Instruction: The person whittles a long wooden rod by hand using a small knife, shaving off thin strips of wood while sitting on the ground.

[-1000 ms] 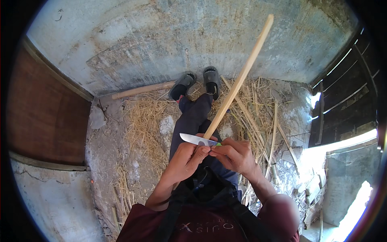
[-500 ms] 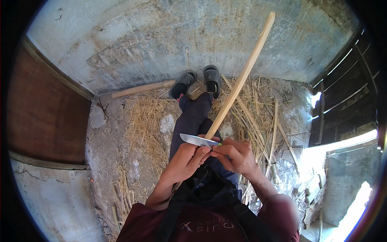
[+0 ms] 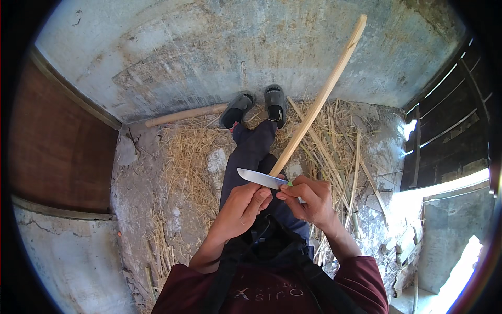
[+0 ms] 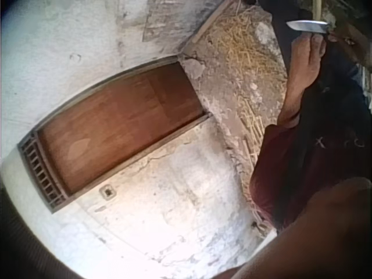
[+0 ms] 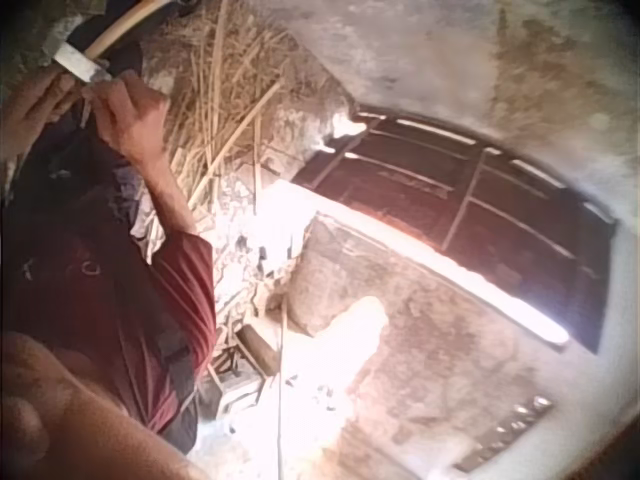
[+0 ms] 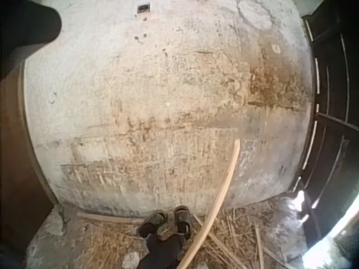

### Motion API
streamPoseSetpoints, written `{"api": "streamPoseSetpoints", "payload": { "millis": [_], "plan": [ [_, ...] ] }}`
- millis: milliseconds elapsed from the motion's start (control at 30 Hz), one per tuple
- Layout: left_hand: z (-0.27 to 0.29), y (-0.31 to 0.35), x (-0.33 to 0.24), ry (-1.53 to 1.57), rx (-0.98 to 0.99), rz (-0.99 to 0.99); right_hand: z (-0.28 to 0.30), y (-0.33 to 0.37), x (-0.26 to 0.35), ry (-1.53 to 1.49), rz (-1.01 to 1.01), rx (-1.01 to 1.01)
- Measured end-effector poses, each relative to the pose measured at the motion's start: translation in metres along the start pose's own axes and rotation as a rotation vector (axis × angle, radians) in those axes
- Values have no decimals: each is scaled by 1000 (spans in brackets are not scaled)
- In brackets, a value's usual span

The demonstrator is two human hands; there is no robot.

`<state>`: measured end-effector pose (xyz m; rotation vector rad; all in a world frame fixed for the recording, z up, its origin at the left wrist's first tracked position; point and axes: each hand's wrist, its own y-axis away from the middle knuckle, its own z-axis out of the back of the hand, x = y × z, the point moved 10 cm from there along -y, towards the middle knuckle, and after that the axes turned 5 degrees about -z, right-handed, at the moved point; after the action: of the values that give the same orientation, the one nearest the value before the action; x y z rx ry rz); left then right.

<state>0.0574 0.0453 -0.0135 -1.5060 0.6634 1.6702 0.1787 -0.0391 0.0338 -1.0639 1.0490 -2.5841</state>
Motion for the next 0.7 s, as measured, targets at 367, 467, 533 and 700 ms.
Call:
{"api": "streamPoseSetpoints", "payload": {
  "millis": [367, 467, 533, 700],
  "plan": [
    [-1, 3, 3, 96, -81, -7, 1, 0, 4, 18, 20, 5],
    [1, 3, 1, 58, -115, -37, 2, 0, 4, 26, 34, -10],
    [3, 5, 0, 19, -160, -66, 3, 1, 3, 25, 37, -20],
    [13, 7, -7, -171, -262, -92, 4, -1, 6, 48, 33, -36]
  ]
}}
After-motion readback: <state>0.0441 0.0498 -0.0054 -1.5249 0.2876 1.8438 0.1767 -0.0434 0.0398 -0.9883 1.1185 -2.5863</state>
